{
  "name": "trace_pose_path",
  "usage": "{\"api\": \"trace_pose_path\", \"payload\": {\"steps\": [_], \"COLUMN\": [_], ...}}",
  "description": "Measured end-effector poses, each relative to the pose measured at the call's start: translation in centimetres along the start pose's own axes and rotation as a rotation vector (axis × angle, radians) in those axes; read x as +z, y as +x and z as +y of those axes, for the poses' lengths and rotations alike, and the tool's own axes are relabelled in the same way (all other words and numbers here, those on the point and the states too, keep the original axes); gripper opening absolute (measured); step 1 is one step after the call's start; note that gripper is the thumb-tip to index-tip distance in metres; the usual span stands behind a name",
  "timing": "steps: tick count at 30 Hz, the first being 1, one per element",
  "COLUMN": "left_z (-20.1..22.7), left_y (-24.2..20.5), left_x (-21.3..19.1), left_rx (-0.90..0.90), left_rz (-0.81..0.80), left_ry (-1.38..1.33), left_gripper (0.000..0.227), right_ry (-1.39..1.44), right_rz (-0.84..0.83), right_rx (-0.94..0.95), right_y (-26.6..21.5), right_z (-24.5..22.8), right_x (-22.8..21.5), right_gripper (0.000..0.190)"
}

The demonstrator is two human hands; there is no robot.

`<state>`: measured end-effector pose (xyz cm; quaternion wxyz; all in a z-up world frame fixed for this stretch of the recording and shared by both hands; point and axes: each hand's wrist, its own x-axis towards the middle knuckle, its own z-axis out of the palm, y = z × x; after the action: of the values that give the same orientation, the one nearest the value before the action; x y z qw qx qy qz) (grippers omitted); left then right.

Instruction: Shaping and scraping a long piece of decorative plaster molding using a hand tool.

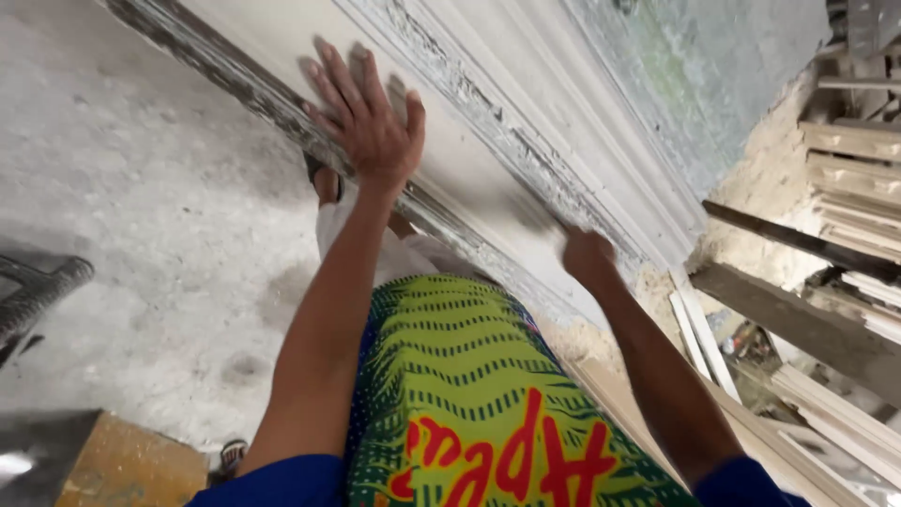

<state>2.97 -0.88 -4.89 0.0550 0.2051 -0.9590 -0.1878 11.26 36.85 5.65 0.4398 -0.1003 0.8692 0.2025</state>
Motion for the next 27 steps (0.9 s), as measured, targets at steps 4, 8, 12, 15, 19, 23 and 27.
{"api": "trace_pose_path", "payload": {"steps": [4, 8, 12, 15, 19, 23, 27], "left_z": [-1.2, 0.0, -1.8, -4.7, -10.1, -8.7, -7.4], "left_y": [-0.9, -1.8, 1.4, 2.7, 4.5, 4.2, 4.8], "left_x": [3.0, 1.6, -1.7, -0.4, 2.9, 2.6, 0.2], "left_rx": [0.023, -0.022, -0.073, -0.203, -0.292, -0.268, -0.345], "left_rz": [0.060, -0.004, -0.071, -0.061, 0.097, 0.214, -0.067], "left_ry": [0.124, 0.037, -0.141, -0.024, 0.010, 0.079, 0.420], "left_gripper": [0.087, 0.086, 0.088, 0.089, 0.094, 0.094, 0.106], "right_ry": [0.247, 0.904, 0.927, 0.724, 0.500, 0.551, 0.611], "right_rz": [-0.080, 0.304, 0.056, 0.144, 0.179, 0.157, 0.134], "right_rx": [0.108, -0.244, -0.195, -0.353, -0.380, -0.429, -0.436], "right_y": [-5.2, -8.5, -3.1, -1.3, -1.0, 0.7, 1.1], "right_z": [10.1, 3.4, -1.4, 0.1, 1.6, 1.2, -0.9], "right_x": [11.5, -3.1, -7.3, -4.5, -3.1, -3.1, -4.5], "right_gripper": [0.045, 0.049, 0.052, 0.056, 0.059, 0.061, 0.069]}}
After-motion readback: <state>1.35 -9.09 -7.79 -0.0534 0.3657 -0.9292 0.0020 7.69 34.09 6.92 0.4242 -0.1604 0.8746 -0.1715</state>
